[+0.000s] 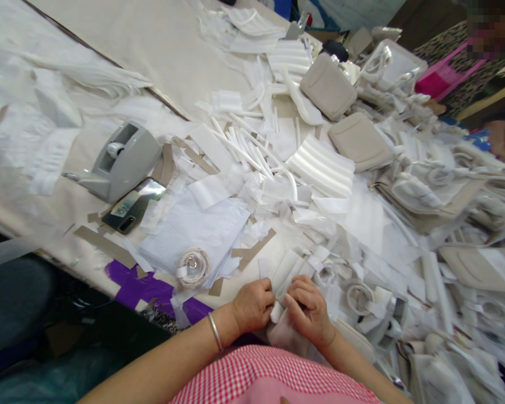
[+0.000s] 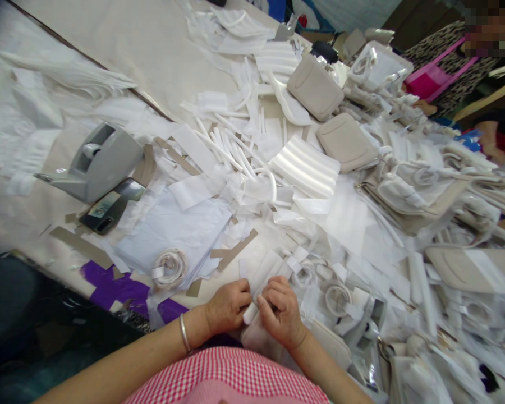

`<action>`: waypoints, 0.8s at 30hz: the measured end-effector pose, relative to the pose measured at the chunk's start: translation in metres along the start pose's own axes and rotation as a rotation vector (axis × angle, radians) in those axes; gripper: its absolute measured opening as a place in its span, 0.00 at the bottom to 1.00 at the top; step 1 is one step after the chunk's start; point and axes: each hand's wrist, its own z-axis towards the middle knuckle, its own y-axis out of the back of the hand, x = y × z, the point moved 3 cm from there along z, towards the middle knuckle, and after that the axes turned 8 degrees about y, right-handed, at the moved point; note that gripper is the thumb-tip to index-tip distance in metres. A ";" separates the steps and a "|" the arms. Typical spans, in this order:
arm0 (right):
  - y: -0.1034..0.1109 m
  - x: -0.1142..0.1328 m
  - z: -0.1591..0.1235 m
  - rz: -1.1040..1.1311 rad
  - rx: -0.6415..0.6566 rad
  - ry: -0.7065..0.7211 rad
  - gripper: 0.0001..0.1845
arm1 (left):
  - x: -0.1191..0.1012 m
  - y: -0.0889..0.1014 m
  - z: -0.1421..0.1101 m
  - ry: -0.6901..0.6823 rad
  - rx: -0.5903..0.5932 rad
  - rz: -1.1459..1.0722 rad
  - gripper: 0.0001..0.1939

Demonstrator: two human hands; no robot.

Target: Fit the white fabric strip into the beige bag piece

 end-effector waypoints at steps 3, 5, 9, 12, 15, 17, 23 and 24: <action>0.001 0.001 0.000 0.002 -0.014 0.006 0.13 | -0.007 -0.002 0.003 0.126 -0.006 -0.011 0.08; 0.002 0.001 0.000 0.008 -0.018 0.011 0.12 | -0.010 -0.005 0.006 0.224 -0.005 -0.025 0.08; 0.003 -0.003 0.000 0.025 -0.032 0.003 0.12 | -0.010 -0.004 0.011 0.293 -0.003 -0.030 0.14; 0.002 -0.006 -0.001 0.027 -0.029 -0.012 0.12 | -0.006 0.002 0.011 0.197 0.053 -0.063 0.15; 0.002 -0.008 -0.002 0.031 -0.026 -0.019 0.12 | -0.003 0.007 0.009 0.019 0.103 -0.052 0.15; 0.002 -0.008 -0.002 0.035 -0.028 -0.018 0.12 | -0.003 0.008 0.009 -0.042 0.099 -0.004 0.18; 0.002 -0.011 -0.004 0.049 -0.016 -0.034 0.12 | -0.014 0.008 0.013 0.074 0.117 0.168 0.23; 0.003 -0.012 -0.005 0.056 -0.013 -0.043 0.12 | -0.017 0.007 0.014 0.094 0.127 0.193 0.22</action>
